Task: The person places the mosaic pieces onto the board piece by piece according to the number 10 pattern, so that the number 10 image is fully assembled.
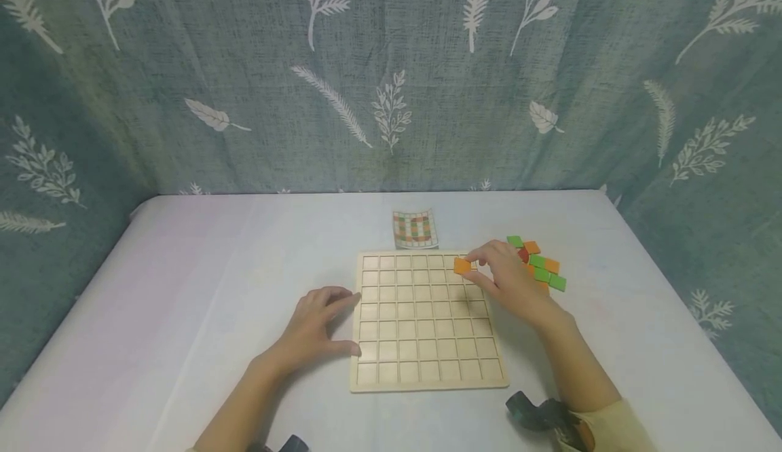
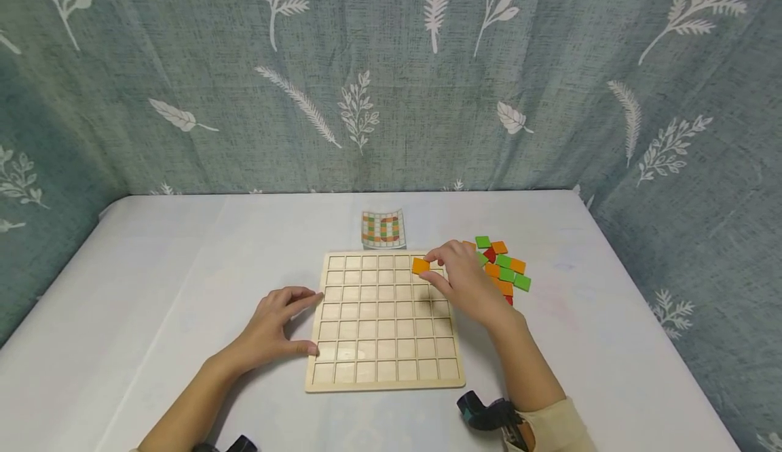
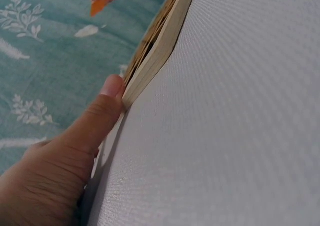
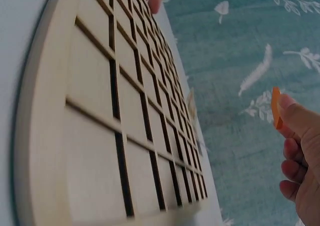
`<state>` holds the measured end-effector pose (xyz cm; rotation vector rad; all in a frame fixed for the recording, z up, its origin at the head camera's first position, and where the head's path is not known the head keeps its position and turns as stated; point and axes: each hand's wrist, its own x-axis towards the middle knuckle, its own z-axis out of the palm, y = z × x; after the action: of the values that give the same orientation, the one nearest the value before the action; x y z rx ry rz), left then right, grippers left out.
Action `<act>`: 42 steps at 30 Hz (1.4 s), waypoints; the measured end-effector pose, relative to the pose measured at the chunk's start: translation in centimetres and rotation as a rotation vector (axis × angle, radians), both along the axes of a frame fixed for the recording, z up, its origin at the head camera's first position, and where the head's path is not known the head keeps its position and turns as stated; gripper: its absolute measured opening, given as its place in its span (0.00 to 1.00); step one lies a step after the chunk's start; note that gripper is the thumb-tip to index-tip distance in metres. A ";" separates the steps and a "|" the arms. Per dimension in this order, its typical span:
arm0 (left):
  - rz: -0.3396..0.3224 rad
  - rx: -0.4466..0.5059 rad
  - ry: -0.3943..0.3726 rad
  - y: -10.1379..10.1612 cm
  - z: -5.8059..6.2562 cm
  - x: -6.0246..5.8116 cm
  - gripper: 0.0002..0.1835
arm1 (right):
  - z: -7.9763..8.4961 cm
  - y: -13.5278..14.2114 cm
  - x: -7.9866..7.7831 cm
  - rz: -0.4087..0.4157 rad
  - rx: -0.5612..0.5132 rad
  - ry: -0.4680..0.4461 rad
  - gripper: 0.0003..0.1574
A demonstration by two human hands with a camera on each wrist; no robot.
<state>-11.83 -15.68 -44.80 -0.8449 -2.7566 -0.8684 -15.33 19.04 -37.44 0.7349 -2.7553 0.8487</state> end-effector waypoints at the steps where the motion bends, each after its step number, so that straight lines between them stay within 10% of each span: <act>1: 0.000 -0.002 0.001 0.0 0.0 0.0 0.45 | 0.0 -0.2 -0.1 0.019 -0.003 0.020 0.17; 7: 0.005 -0.006 -0.003 -0.1 0.1 0.1 0.46 | -0.3 -2.2 -1.0 0.113 -0.017 0.098 0.16; 32: 0.022 -0.025 -0.023 -0.1 -0.1 0.2 0.44 | -1.7 -11.2 -3.7 0.153 0.200 -0.137 0.22; 42: 0.012 -0.012 -0.003 -0.1 0.0 0.4 0.44 | -2.3 -13.1 -4.3 0.195 0.473 0.073 0.24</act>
<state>-11.46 -15.81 -44.81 -0.8288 -2.7697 -0.8520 -19.68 5.93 -39.71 1.1002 -2.8760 0.1801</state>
